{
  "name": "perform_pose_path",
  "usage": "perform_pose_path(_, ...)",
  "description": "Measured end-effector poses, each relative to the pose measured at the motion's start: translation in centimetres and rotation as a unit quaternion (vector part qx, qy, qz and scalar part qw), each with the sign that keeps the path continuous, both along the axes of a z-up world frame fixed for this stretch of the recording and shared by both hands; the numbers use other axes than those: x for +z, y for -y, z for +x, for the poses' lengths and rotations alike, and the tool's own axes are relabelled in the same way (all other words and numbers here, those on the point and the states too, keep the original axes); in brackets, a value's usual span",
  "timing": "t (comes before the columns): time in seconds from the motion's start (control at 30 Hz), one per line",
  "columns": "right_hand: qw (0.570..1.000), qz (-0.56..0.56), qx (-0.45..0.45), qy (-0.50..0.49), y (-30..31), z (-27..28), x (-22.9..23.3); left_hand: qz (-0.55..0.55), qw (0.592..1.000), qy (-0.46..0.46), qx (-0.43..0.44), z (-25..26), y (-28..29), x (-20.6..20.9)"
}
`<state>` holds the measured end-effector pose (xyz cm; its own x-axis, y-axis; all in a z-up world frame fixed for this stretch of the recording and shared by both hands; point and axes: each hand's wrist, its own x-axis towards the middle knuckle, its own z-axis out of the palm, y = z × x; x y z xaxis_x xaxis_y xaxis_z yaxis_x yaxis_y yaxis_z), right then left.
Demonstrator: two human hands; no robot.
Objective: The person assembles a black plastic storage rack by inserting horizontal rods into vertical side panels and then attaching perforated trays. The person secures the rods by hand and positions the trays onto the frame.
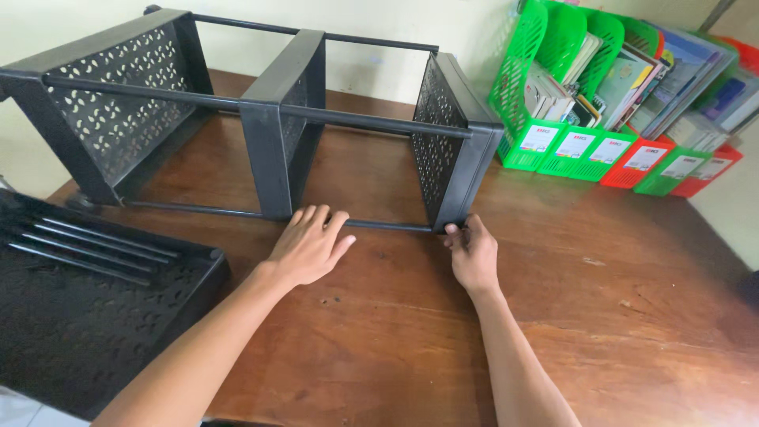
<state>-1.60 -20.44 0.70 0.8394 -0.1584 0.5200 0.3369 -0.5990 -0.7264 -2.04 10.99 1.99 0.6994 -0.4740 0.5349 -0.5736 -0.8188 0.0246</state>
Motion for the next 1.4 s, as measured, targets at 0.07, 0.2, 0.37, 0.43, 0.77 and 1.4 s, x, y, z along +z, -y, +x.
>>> perform_pose_path(0.07, 1.000, -0.005, 0.005, 0.004, -0.1, -0.2, 0.0, 0.020, 1.000, -0.008, 0.022, 0.3, 0.4, 0.1)
perform_pose_path(0.2, 1.000, 0.007, 0.010, -0.004, -0.2, -0.1, 0.0, 0.032, 0.990, -0.110, 0.077, 1.8, 1.8, 1.8)
perform_pose_path(0.37, 1.000, 0.011, 0.020, 0.011, 0.3, 0.4, -0.3, 0.019, 0.971, -0.202, 0.128, 3.8, 2.4, 2.2)
perform_pose_path(0.43, 1.000, 0.015, 0.019, 0.006, 0.4, 0.3, -0.4, 0.016, 0.960, -0.254, 0.120, 5.2, 1.9, 1.7)
perform_pose_path(0.77, 1.000, 0.017, 0.017, -0.009, 0.4, 0.2, -0.2, 0.042, 0.910, -0.407, 0.067, 10.4, 1.2, 0.6)
perform_pose_path(1.4, 1.000, 0.017, -0.004, -0.023, -0.2, 0.4, -0.1, 0.031, 0.999, 0.026, -0.016, 2.4, 4.6, -1.0)
